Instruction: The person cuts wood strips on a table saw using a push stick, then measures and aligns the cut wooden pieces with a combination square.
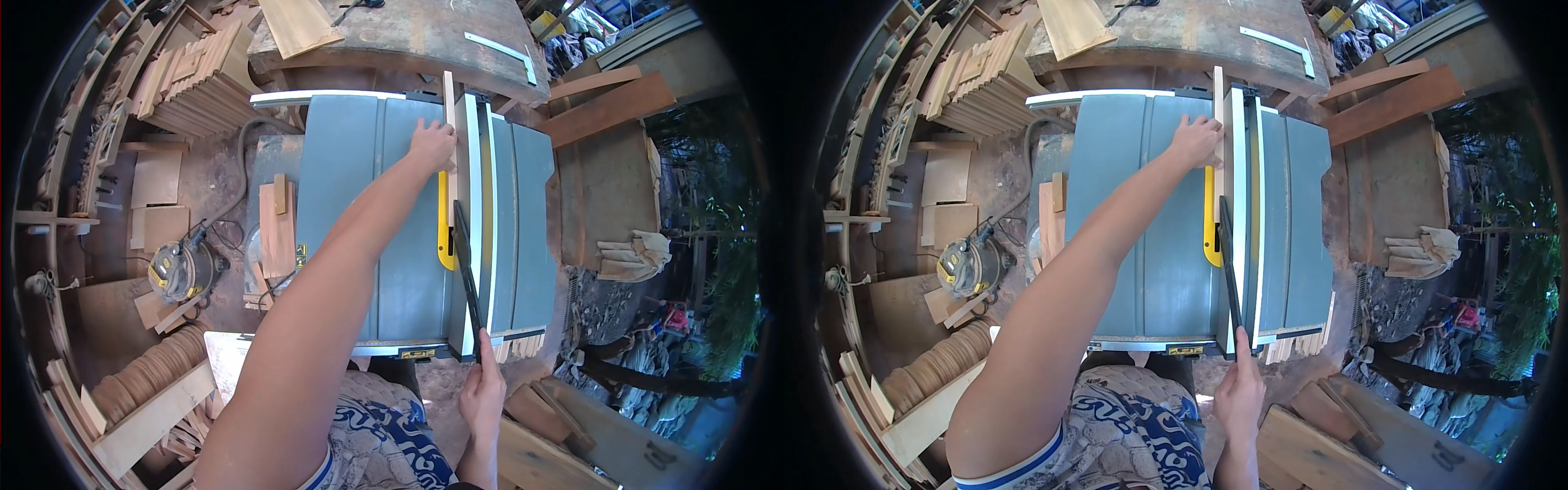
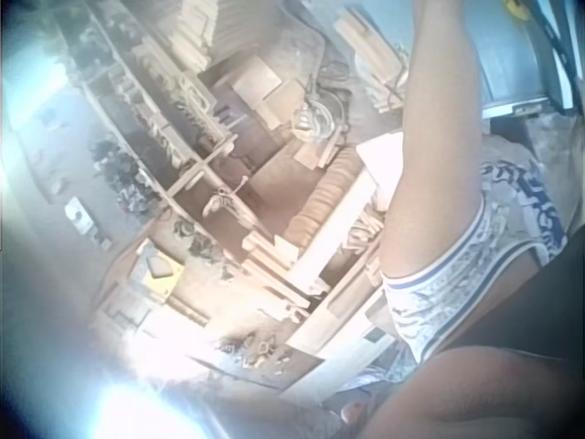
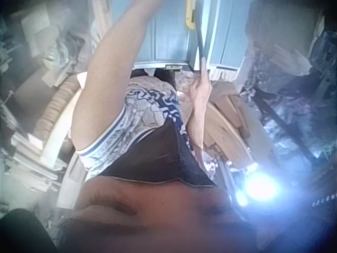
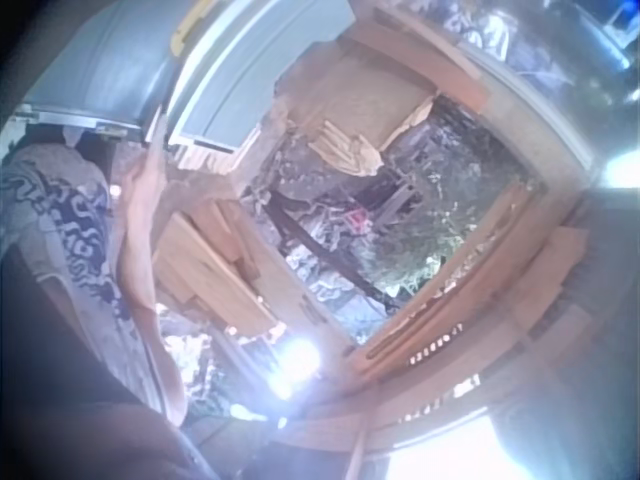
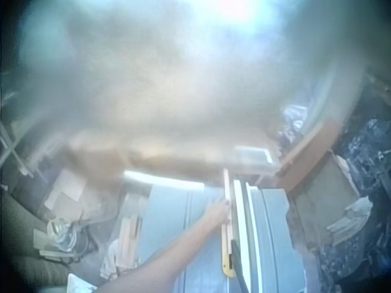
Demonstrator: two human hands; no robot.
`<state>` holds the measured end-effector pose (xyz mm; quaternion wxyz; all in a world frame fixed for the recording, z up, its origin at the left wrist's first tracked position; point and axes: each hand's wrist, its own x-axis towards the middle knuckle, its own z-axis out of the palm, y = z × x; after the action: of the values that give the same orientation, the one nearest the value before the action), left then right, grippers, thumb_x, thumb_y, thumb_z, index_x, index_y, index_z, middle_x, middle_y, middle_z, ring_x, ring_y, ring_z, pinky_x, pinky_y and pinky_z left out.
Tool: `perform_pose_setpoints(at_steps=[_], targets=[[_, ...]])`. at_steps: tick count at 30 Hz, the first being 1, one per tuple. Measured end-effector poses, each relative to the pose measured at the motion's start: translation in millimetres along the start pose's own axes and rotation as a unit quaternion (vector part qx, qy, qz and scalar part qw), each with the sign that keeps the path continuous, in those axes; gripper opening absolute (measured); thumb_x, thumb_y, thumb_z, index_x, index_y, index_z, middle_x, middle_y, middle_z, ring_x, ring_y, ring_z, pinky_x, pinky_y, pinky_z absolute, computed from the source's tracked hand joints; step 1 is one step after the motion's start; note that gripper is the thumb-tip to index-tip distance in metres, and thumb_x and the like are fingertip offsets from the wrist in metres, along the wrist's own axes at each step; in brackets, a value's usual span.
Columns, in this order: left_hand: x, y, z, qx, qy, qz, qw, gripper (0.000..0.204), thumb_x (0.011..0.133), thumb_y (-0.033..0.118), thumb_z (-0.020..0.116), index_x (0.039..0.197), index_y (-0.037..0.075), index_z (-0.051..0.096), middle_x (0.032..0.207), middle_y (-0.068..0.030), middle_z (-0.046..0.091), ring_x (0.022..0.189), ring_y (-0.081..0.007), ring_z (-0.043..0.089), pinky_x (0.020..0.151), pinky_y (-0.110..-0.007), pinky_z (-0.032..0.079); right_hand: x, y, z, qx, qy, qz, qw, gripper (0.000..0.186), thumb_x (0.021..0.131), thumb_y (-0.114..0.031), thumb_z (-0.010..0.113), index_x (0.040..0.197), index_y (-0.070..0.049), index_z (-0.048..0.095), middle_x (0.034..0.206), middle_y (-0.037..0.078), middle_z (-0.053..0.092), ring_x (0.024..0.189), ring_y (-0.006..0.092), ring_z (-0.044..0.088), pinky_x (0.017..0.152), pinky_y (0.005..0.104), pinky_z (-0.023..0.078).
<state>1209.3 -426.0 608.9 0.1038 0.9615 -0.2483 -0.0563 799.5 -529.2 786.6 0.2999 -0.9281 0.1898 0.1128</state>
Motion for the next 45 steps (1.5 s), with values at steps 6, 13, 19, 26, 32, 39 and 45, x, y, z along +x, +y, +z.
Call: perform_pose_setpoints(at_steps=[6,13,19,26,32,39,45], targets=[[1.5,-3.1,-0.4,0.012,-0.016,0.002,1.0,0.076,0.073,0.058,0.08,0.132,0.014,0.062,0.136,-0.0001,0.056,0.131,-0.0202,0.048,0.106,-0.052,0.036,15.3,-12.1,-16.4,-0.045,0.012,-0.033,0.998,0.065,0.088,0.009,0.048,0.15,-0.011,0.046,0.1,0.03,0.067,0.09,0.0482,0.065,0.077,0.052,0.05],[1.3,-4.3,-0.1,0.002,-0.028,0.004,1.0,0.074,0.074,0.055,0.08,0.133,0.013,0.062,0.135,-0.0022,0.056,0.131,-0.0214,0.048,0.107,-0.052,0.035,16.8,-11.8,-12.6,-0.052,0.023,-0.064,0.996,0.067,0.087,0.01,0.046,0.15,-0.012,0.045,0.107,0.031,0.067,0.094,0.0493,0.065,0.077,0.0545,0.05],[2.5,-10.4,9.7,-0.025,0.032,0.006,0.999,0.075,0.068,0.053,0.084,0.128,0.013,0.065,0.131,-0.001,0.059,0.13,-0.0219,0.048,0.107,-0.051,0.034,18.3,-16.2,-10.3,-0.037,-0.006,-0.01,0.999,0.066,0.088,0.01,0.044,0.151,-0.012,0.044,0.117,0.028,0.064,0.105,0.046,0.063,0.087,0.049,0.05],[6.4,-9.4,7.3,-0.025,0.027,0.004,0.999,0.075,0.069,0.053,0.084,0.129,0.013,0.064,0.132,-0.0006,0.058,0.13,-0.0233,0.048,0.108,-0.05,0.033,20.4,-22.8,-12.2,-0.027,-0.023,0.027,0.999,0.067,0.089,0.01,0.042,0.152,-0.012,0.043,0.128,0.028,0.062,0.119,0.0434,0.06,0.098,0.0459,0.049],[11.1,-13.8,9.8,-0.025,0.041,0.006,0.999,0.075,0.07,0.052,0.084,0.131,0.013,0.063,0.133,-0.0006,0.058,0.13,-0.0246,0.048,0.108,-0.051,0.034,25.4,-26.6,-12.2,-0.027,-0.021,0.037,0.999,0.066,0.089,0.009,0.042,0.151,-0.013,0.043,0.125,0.029,0.063,0.115,0.0456,0.061,0.096,0.0484,0.049],[19.2,-13.5,-1.2,-0.021,0.002,0.003,1.0,0.079,0.073,0.053,0.082,0.137,0.012,0.058,0.138,-0.0017,0.054,0.132,-0.0262,0.047,0.108,-0.053,0.034,31.6,-24.9,-11.7,-0.041,-0.02,0.048,0.998,0.067,0.09,0.008,0.043,0.152,-0.018,0.041,0.117,0.032,0.065,0.107,0.0494,0.062,0.09,0.0512,0.05],[22.4,-17.9,-3.9,-0.016,-0.017,0.006,1.0,0.081,0.075,0.054,0.08,0.141,0.013,0.055,0.144,-0.0021,0.052,0.134,-0.0267,0.045,0.108,-0.052,0.034,36.1,-27.6,-12.3,-0.039,-0.002,0.022,0.999,0.067,0.091,0.007,0.043,0.152,-0.019,0.041,0.114,0.032,0.065,0.106,0.0497,0.062,0.088,0.0531,0.05]])
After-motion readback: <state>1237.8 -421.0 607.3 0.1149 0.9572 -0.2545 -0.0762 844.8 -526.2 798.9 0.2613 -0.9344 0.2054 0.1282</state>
